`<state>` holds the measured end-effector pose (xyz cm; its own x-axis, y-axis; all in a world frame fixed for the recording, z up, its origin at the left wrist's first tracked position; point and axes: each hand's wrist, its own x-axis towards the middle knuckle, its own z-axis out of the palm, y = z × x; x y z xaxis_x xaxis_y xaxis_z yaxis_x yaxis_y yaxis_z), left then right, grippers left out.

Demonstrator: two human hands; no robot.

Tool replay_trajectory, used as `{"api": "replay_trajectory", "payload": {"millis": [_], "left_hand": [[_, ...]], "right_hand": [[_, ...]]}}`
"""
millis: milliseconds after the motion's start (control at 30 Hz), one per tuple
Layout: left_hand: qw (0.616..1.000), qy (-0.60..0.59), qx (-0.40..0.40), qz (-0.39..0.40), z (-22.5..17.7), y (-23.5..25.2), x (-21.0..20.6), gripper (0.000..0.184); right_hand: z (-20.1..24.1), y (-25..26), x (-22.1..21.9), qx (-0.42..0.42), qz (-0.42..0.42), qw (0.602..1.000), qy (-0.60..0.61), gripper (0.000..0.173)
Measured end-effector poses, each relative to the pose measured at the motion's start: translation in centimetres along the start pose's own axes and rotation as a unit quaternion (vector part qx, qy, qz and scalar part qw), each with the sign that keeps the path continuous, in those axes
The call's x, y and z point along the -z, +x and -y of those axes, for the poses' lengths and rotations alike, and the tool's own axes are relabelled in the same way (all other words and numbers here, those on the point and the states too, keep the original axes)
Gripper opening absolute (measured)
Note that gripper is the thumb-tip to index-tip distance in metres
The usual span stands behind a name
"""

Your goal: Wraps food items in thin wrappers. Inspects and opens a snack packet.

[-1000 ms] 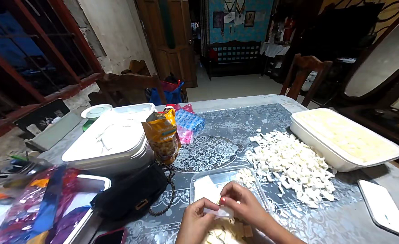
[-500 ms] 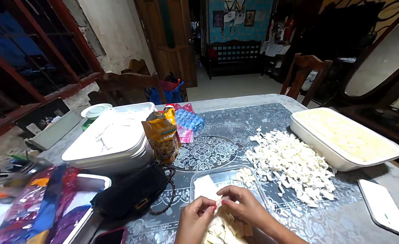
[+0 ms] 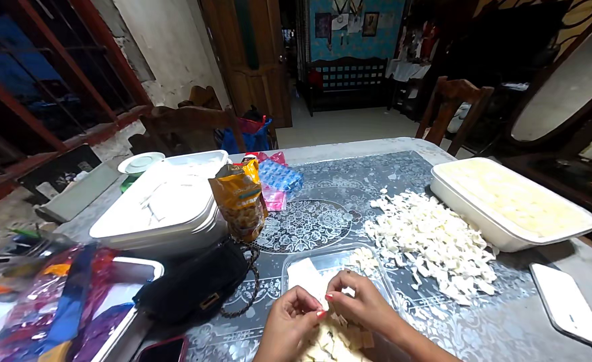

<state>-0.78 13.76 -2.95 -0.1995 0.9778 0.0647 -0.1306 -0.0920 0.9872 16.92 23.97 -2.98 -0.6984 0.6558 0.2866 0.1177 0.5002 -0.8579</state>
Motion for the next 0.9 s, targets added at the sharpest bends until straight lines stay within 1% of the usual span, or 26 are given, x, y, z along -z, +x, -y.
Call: {"api": "replay_trajectory", "payload": {"millis": [33,67,133,167,200,233,267,300,333,367,400,467,500,533,567,600,633,667,700,733,800,833,900], "left_hand": [[1.000,0.004,-0.008,-0.014,-0.1,0.1,0.2,0.017],[0.999,0.012,-0.008,-0.031,-0.2,0.3,0.4,0.016],[0.996,0.070,0.002,-0.053,-0.4,0.5,0.6,0.012],[0.990,0.132,0.001,-0.046,-0.4,0.4,0.6,0.008],[0.976,0.217,-0.009,-0.030,-0.3,0.3,0.6,0.007],[0.951,0.309,-0.028,-0.007,-0.4,0.0,0.6,0.011],[0.920,0.389,-0.050,0.022,-0.3,-0.3,0.5,0.016],[0.890,0.449,-0.063,0.052,-0.3,-0.5,0.4,0.023],[0.866,0.490,-0.056,0.083,-0.5,-0.8,0.2,0.027],[0.847,0.518,-0.046,0.107,-0.6,-1.0,0.0,0.027],[0.835,0.536,-0.044,0.118,-0.6,-1.1,-0.2,0.024],[0.822,0.557,-0.049,0.113,-0.4,-1.4,-0.6,0.019],[0.819,0.562,-0.052,0.103,-0.2,-1.4,-0.8,0.019],[0.819,0.563,-0.059,0.096,0.0,-1.4,-0.8,0.020],[0.820,0.562,-0.067,0.090,0.2,-1.4,-0.8,0.020],[0.822,0.557,-0.076,0.086,0.4,-1.3,-0.7,0.021],[0.826,0.551,-0.087,0.082,0.5,-1.2,-0.6,0.021],[0.829,0.545,-0.100,0.078,0.6,-1.2,-0.5,0.020],[0.832,0.538,-0.108,0.076,0.6,-1.1,-0.4,0.019],[0.837,0.531,-0.112,0.074,0.7,-1.0,-0.3,0.017],[0.851,0.510,-0.101,0.074,0.6,-0.9,0.1,0.013],[0.862,0.494,-0.080,0.079,0.4,-0.8,0.3,0.012],[0.883,0.459,-0.010,0.096,-0.1,-0.4,0.7,0.015]], "right_hand": [[0.1,0.0,0.0,0.013,0.019,0.999,-0.031,0.021],[0.2,-0.1,-0.3,0.055,0.032,0.996,-0.067,0.019],[0.0,-0.4,-1.5,0.180,0.033,0.971,-0.156,0.014],[-0.1,-0.4,-2.0,0.246,0.011,0.946,-0.209,0.010],[-0.3,-0.4,-2.3,0.297,-0.026,0.916,-0.268,0.010],[-0.4,-0.4,-2.4,0.323,-0.067,0.890,-0.315,0.012],[-0.4,-0.3,-2.0,0.325,-0.109,0.871,-0.352,0.015],[-0.5,0.0,-1.4,0.307,-0.154,0.853,-0.392,0.017],[-0.6,0.3,-0.5,0.276,-0.196,0.837,-0.430,0.016],[-0.7,0.6,0.7,0.233,-0.227,0.824,-0.463,0.015],[-0.7,0.9,2.0,0.187,-0.245,0.816,-0.489,0.012],[-0.9,1.3,4.2,0.096,-0.248,0.821,-0.506,0.003],[-0.9,1.2,4.9,0.049,-0.223,0.839,-0.494,0.004],[-0.6,1.1,5.3,-0.002,-0.177,0.867,-0.465,0.008],[0.1,1.0,5.5,-0.058,-0.104,0.899,-0.421,0.011],[0.7,1.0,5.6,-0.111,-0.013,0.922,-0.370,0.014],[1.1,1.2,5.4,-0.142,0.071,0.932,-0.326,0.018],[1.2,1.3,5.1,-0.159,0.141,0.933,-0.290,0.022],[1.2,1.3,4.5,-0.168,0.191,0.929,-0.270,0.025],[1.3,1.4,3.9,-0.179,0.227,0.921,-0.262,0.027],[1.5,1.4,3.0,-0.196,0.260,0.910,-0.259,0.028],[1.6,1.5,2.7,-0.207,0.263,0.908,-0.253,0.028],[1.4,1.5,2.8,-0.218,0.254,0.915,-0.224,0.026]]}}
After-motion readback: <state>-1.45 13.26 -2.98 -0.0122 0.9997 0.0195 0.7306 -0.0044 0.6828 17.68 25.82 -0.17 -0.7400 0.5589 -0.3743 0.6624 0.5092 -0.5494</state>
